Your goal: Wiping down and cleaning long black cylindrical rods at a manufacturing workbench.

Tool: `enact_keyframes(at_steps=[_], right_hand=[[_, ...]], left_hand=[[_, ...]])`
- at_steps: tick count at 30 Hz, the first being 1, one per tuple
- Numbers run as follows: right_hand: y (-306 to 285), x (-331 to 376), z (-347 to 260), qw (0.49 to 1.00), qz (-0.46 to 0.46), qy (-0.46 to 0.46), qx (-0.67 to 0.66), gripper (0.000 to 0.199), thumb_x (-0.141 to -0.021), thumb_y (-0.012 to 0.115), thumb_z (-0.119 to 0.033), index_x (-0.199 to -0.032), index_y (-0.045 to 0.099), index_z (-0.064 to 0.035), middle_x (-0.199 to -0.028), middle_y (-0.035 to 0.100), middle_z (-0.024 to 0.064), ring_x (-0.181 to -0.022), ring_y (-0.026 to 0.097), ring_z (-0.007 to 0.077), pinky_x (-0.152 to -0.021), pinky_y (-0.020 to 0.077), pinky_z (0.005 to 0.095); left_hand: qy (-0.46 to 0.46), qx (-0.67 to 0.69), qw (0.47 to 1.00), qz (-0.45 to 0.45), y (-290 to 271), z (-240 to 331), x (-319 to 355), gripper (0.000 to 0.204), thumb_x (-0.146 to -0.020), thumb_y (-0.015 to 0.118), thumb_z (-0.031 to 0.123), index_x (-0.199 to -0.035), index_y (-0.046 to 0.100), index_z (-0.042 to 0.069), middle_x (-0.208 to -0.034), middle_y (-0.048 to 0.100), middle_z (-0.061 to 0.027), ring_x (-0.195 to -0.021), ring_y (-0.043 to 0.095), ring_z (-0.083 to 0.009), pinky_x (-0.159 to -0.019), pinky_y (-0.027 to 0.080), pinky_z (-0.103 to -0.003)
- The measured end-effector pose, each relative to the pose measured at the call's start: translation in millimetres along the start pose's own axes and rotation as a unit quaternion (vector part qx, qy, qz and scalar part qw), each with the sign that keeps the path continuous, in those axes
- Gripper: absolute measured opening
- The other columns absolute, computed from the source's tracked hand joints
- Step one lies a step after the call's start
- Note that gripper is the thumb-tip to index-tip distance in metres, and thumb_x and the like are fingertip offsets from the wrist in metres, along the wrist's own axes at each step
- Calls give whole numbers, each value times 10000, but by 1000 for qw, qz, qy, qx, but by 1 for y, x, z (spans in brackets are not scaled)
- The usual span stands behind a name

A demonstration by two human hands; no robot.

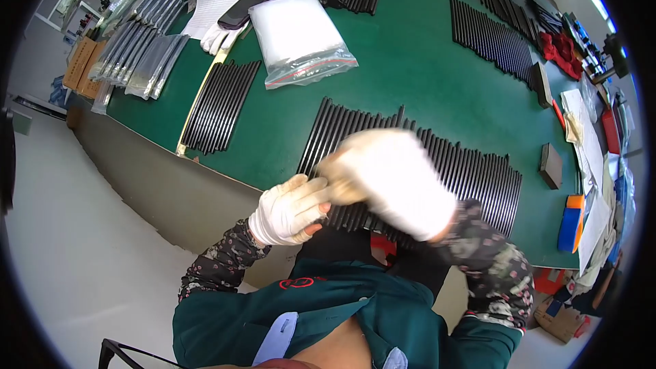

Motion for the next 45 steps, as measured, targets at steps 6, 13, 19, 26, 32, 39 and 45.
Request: enact_keyframes(at_steps=[6, 13, 19, 26, 32, 39, 45], right_hand=[[68, -7, -13, 983, -91, -100, -123, 590, -809, 643, -378, -1280, 491, -56, -1324, 470, 192, -1263, 443, 349, -1084, 314, 494], [55, -37, 75, 979, -81, 59, 177, 673, -873, 524, -454, -1352, 417, 8, -1420, 395, 227, -1336, 369, 367, -1116, 258, 484], [69, -20, 33, 995, -98, -19, 21, 635, -862, 570, -386, -1351, 422, -8, -1371, 453, 214, -1317, 406, 348, -1118, 274, 449], [78, -22, -6, 994, -90, -52, -20, 473, -756, 660, -250, -1147, 557, -5, -1199, 555, 208, -1220, 501, 333, -1102, 328, 436], [15, -28, 109, 983, 65, 159, -59, 389, -827, 656, -188, -1189, 581, -67, -1084, 638, 161, -1061, 604, 319, -932, 475, 382], [-105, 109, 168, 882, 231, 336, -236, 432, -942, 558, -238, -1312, 512, -20, -1232, 598, 64, -1080, 568, 128, -956, 430, 262], [-94, 115, 156, 879, 212, 307, -296, 459, -949, 537, -275, -1299, 508, 21, -1221, 612, 87, -1081, 585, 159, -975, 430, 279]], left_hand=[[-75, 19, 997, -25, -1, -7, -1, 420, -764, 652, 197, -1184, 637, 199, -1140, 628, -77, -1048, 624, -286, -905, 511, -408], [-33, 10, 999, -3, 0, -3, -8, 219, -780, 646, 96, -992, 631, 45, -1083, 652, -68, -1045, 633, -235, -921, 497, -372], [-28, 8, 999, -22, 5, -2, 1, 220, -793, 625, 122, -1004, 634, 63, -1101, 661, -66, -1042, 639, -231, -918, 500, -365], [-30, -6, 999, -10, 3, -3, 8, 221, -759, 634, 91, -978, 642, 63, -1076, 661, -65, -1007, 645, -221, -889, 517, -348], [-4, 1, 1000, -10, 0, -1, -12, 190, -780, 631, 119, -954, 622, 42, -1056, 653, -74, -984, 645, -237, -861, 527, -360], [4, 31, 999, -11, -9, 7, -16, 392, -951, 467, 391, -993, 563, 14, -1032, 638, -137, -946, 640, -329, -839, 501, -428], [25, 23, 982, -183, 10, 34, -58, 515, -820, 624, 433, -1117, 542, 21, -1230, 543, -161, -1163, 522, -336, -970, 404, -494]])
Point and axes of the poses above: each hand's wrist, its own x-axis away from the middle knuckle, its own y-axis out of the palm, z = x × y, the point moved 10 cm from there along -x, towards the middle knuckle
